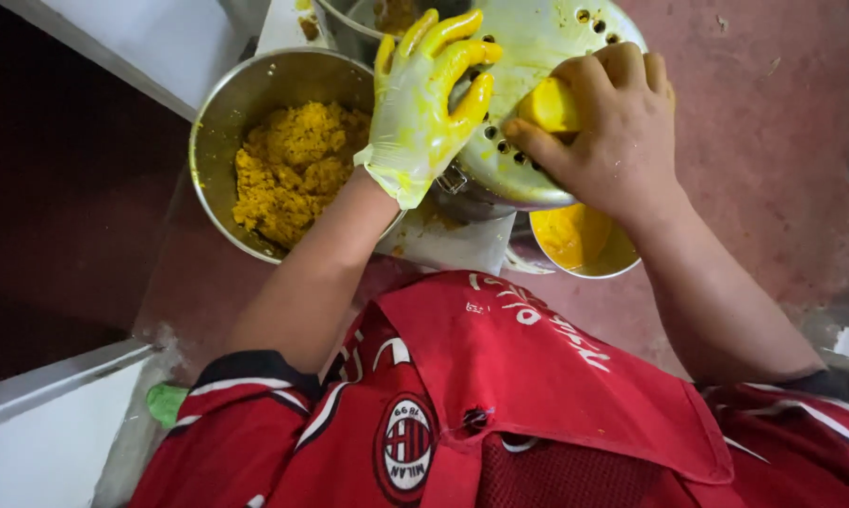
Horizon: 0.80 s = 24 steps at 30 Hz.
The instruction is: Feeding yellow material into a manual processing machine and using a plunger to push it through
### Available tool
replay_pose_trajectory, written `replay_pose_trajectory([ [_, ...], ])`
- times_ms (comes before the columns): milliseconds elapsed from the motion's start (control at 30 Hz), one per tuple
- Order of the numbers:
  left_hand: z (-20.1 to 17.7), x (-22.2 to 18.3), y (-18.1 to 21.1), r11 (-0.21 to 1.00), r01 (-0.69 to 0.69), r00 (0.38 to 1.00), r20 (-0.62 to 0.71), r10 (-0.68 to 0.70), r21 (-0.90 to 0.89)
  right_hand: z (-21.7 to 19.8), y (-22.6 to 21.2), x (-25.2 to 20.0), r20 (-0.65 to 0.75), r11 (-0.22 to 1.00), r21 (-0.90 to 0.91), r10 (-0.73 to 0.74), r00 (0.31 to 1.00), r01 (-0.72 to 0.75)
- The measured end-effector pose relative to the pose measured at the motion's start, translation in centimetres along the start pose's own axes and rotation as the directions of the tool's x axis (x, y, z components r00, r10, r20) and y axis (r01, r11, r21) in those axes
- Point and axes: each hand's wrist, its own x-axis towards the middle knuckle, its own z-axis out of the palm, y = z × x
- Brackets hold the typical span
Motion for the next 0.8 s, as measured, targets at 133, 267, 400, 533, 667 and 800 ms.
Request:
replay_pose_trajectory([
  [133, -0.4, -0.3, 0.5, 1.000, 0.000, 1.000, -0.012, -0.001, -0.029, -1.0, 0.5, 0.3, -0.017, 0.995, 0.050, -0.091, 0.996, 0.092],
  [267, -0.4, 0.4, 0.2, 0.999, 0.014, 1.000, 0.007, -0.014, -0.029, -4.4, -0.7, 1.5, -0.168, 0.977, 0.212, 0.040, 0.985, -0.004],
  [400, -0.4, 0.2, 0.2, 0.998, -0.054, 0.997, -0.053, 0.052, -0.032, 0.6, 0.1, 1.2, -0.023, 0.986, 0.153, -0.057, 0.998, 0.060],
  [533, -0.1, 0.1, 0.1, 0.999, -0.043, 0.998, -0.046, 0.041, -0.030, -2.8, 0.3, 1.3, -0.058, 0.978, 0.200, -0.048, 0.997, 0.059],
  [667, -0.1, 0.0, 0.1, 0.999, -0.036, 0.999, -0.038, 0.034, -0.041, -1.8, 0.5, 0.9, -0.134, 0.993, 0.113, -0.022, 0.991, 0.037],
  [800, -0.8, 0.6, 0.6, 0.995, -0.066, 0.997, -0.055, 0.062, -0.069, -0.9, 0.4, 1.0, 0.020, 0.986, 0.167, -0.017, 1.000, 0.014],
])
